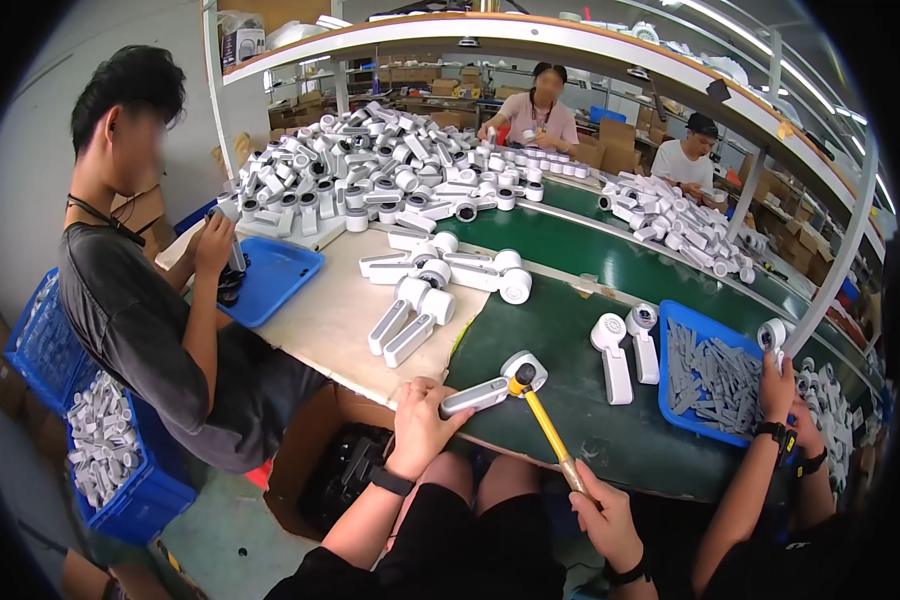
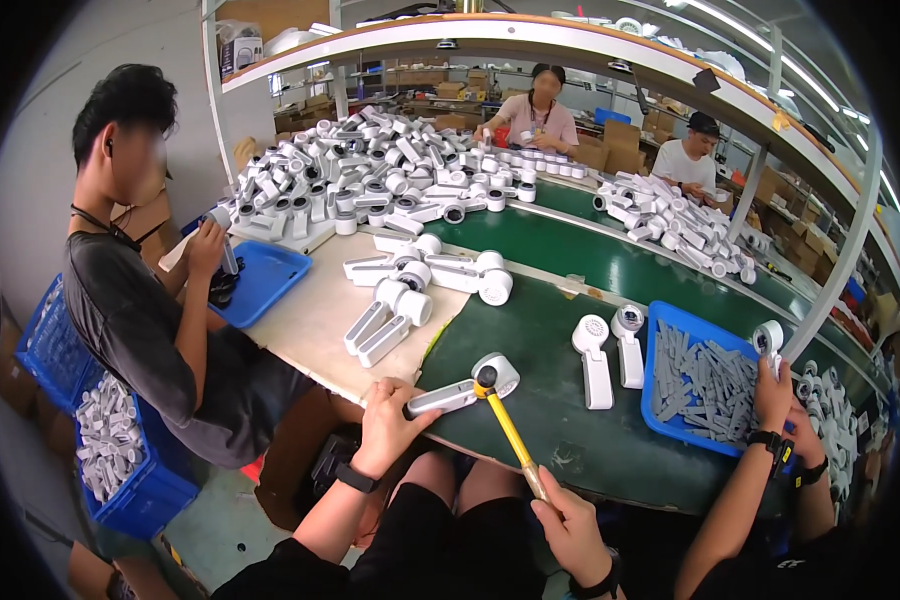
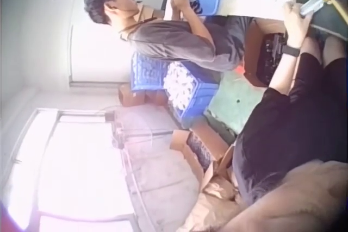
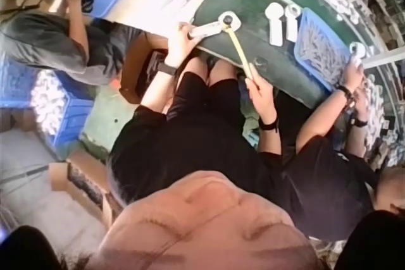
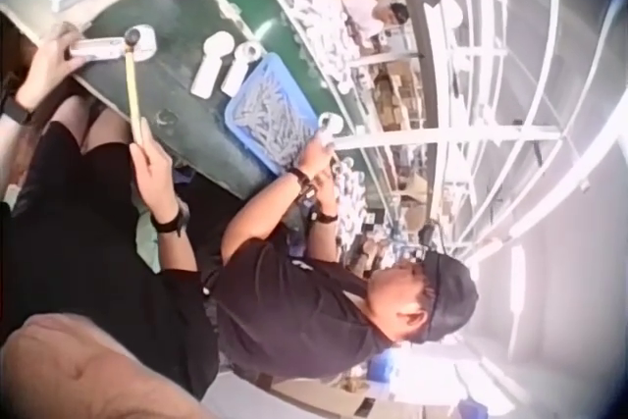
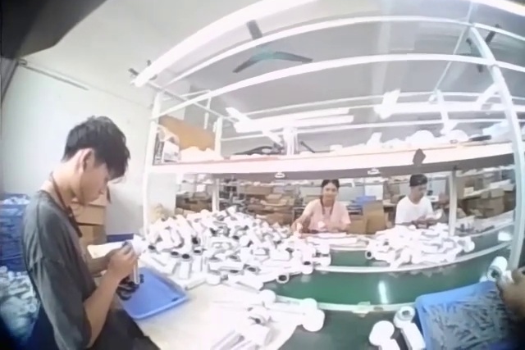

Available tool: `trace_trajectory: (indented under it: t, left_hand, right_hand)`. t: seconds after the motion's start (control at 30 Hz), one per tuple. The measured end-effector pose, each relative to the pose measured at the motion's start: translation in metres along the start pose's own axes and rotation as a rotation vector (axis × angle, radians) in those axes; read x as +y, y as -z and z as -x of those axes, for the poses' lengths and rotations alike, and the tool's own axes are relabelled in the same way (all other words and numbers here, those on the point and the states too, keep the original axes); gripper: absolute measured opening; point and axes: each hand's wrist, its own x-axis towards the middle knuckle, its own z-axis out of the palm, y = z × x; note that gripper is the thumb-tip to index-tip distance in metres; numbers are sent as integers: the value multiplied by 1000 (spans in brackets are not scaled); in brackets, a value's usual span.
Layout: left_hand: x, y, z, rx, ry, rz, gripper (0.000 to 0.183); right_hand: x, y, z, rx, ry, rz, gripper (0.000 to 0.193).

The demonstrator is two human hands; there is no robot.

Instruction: The person assembles a handheld fan by placing a component into the body, tapping it with a yellow hammer, and fitting a cover onto the fan head. They then set the hammer down and place the finished fan onto a pile of similar items.

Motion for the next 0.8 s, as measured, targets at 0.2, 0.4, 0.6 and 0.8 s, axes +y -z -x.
trace_trajectory:
  t: [0.2,0.4,0.6,0.8]
  left_hand:
    - [-27,-10,-2,-150,103,285,29]
    - [-29,-13,-4,-159,146,308,27]
    - [-24,-14,-2,-119,147,323,26]
    - [-34,-24,-2,-87,102,291,27]
  right_hand:
    - [-22,-18,-17,-4,279,282,49]
    - [-11,-17,-25,-67,280,330,47]
    - [-9,-21,-24,-39,289,310,47]
    - [-15,-37,-26,-84,456,241,46]
